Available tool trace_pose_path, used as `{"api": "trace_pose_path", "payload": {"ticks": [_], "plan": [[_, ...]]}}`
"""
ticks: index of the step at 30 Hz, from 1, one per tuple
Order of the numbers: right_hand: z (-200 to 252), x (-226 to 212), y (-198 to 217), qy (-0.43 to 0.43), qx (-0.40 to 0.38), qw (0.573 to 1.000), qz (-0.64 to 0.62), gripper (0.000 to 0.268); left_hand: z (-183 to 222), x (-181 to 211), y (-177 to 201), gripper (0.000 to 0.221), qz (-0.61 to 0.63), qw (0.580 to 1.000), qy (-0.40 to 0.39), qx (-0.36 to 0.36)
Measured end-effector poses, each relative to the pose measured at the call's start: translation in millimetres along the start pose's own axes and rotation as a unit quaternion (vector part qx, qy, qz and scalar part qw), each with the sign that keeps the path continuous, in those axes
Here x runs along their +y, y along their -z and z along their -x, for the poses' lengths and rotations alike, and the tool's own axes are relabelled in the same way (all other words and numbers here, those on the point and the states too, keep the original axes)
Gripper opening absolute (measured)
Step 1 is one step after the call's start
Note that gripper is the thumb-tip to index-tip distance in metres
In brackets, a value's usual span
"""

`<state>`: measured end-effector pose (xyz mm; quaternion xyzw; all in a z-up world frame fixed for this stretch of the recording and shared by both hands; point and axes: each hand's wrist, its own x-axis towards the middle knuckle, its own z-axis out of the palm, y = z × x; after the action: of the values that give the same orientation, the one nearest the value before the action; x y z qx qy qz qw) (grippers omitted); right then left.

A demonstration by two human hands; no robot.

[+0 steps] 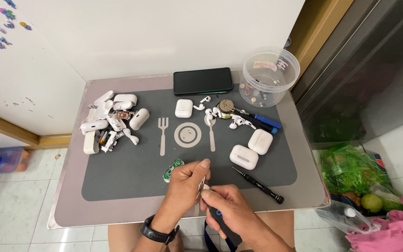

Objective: Disassemble and inspect the internal components of wireless earbuds using precision tools

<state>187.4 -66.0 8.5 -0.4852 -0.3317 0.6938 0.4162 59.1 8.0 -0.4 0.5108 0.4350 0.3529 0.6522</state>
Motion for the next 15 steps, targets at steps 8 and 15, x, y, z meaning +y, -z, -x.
{"api": "trace_pose_path", "payload": {"ticks": [8,15], "plan": [[-6,9,-5,0.013,-0.008,0.993,-0.115,0.042,-1,-1,-1,0.05,0.083,0.996,-0.013,0.006],[-11,24,-12,0.066,0.115,0.989,0.071,0.041,-7,-10,-5,0.049,0.028,0.997,-0.04,0.059]]}}
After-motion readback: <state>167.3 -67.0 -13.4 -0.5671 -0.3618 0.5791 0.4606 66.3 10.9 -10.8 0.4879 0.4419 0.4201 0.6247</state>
